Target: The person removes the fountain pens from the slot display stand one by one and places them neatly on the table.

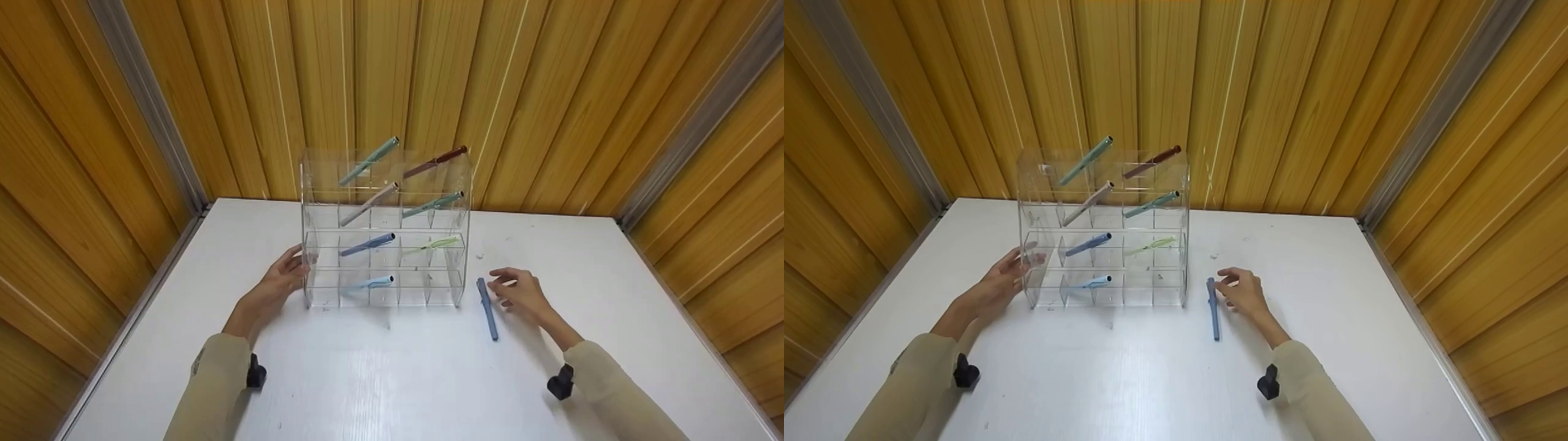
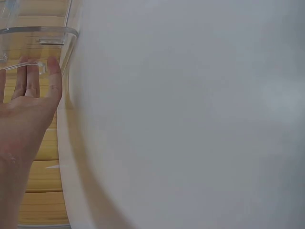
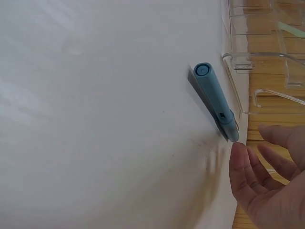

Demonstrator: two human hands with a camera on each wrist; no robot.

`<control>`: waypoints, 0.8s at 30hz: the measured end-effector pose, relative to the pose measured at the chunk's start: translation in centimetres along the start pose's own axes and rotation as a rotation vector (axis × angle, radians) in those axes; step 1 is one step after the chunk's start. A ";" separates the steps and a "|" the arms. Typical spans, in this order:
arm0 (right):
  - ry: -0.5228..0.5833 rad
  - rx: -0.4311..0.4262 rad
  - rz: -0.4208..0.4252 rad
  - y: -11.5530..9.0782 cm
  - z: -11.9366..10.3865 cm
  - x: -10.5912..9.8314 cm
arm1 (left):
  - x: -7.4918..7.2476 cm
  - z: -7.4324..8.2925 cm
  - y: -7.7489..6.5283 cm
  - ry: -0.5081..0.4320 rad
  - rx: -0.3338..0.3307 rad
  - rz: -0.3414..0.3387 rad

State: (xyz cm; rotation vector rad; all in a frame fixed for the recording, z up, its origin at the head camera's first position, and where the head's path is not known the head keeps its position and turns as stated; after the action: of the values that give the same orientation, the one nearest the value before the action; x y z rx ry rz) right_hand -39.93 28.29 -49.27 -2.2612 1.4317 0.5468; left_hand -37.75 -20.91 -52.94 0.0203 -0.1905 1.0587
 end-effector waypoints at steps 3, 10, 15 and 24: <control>0.021 -0.022 -0.005 -0.6 -0.3 -0.1 | 0.1 0.0 -0.1 0.005 -0.001 -0.005; 0.055 -0.045 -0.022 -1.5 -1.7 0.5 | 0.0 0.0 -0.2 0.004 -0.011 0.001; 0.078 -0.056 -0.057 -2.1 -2.9 1.3 | 0.0 0.1 -0.2 -0.004 0.005 0.002; 0.124 -0.080 -0.147 -2.4 -4.5 3.6 | 0.2 0.1 -0.1 -0.020 0.025 -0.004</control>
State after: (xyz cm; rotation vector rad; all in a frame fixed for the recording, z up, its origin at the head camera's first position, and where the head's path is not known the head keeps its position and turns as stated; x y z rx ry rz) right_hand -35.86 24.13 -47.10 -2.4783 1.3077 0.4308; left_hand -37.58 -20.83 -52.78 0.0539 -0.1952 1.0568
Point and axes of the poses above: each hand's wrist, its own y-axis towards the middle knuckle, its own x-axis out of the palm, z = x × y, the point moved 7 cm from there along y, towards the middle knuckle, and after that the axes turned 15 degrees about -z, right-handed, at the moved point
